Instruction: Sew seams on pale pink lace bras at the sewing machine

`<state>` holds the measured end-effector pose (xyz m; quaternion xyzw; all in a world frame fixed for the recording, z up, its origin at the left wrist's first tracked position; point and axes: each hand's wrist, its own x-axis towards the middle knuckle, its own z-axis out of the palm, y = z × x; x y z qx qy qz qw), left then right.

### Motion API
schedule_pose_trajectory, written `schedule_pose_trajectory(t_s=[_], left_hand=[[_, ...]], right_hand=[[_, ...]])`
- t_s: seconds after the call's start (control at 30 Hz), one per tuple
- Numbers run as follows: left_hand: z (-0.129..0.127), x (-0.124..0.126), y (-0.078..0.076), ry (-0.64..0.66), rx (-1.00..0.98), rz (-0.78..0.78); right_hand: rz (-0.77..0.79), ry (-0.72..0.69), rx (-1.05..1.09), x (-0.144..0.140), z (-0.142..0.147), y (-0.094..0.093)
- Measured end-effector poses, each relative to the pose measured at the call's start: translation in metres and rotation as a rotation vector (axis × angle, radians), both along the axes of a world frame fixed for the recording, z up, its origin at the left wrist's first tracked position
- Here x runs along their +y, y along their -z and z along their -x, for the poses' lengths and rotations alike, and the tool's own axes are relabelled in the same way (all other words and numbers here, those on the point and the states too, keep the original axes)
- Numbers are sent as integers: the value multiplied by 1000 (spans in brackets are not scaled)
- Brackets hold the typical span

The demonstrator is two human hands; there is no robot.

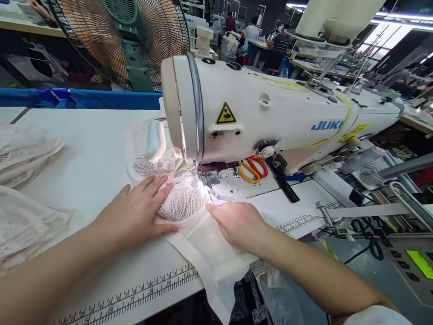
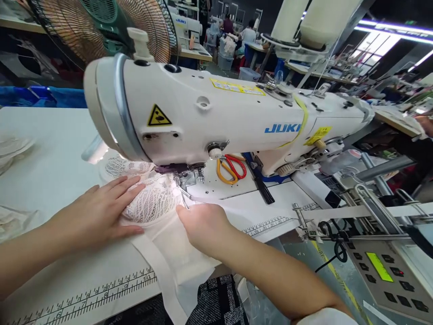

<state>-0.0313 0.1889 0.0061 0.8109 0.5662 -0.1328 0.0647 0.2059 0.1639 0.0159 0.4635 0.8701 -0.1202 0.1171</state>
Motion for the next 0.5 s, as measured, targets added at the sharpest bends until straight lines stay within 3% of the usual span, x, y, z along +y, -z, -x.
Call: schedule_pose_trajectory(t_s=[0.5], left_hand=[[12,51,-7,70,-4,-43]], right_hand=[[149,56,-213,31,29,-20]])
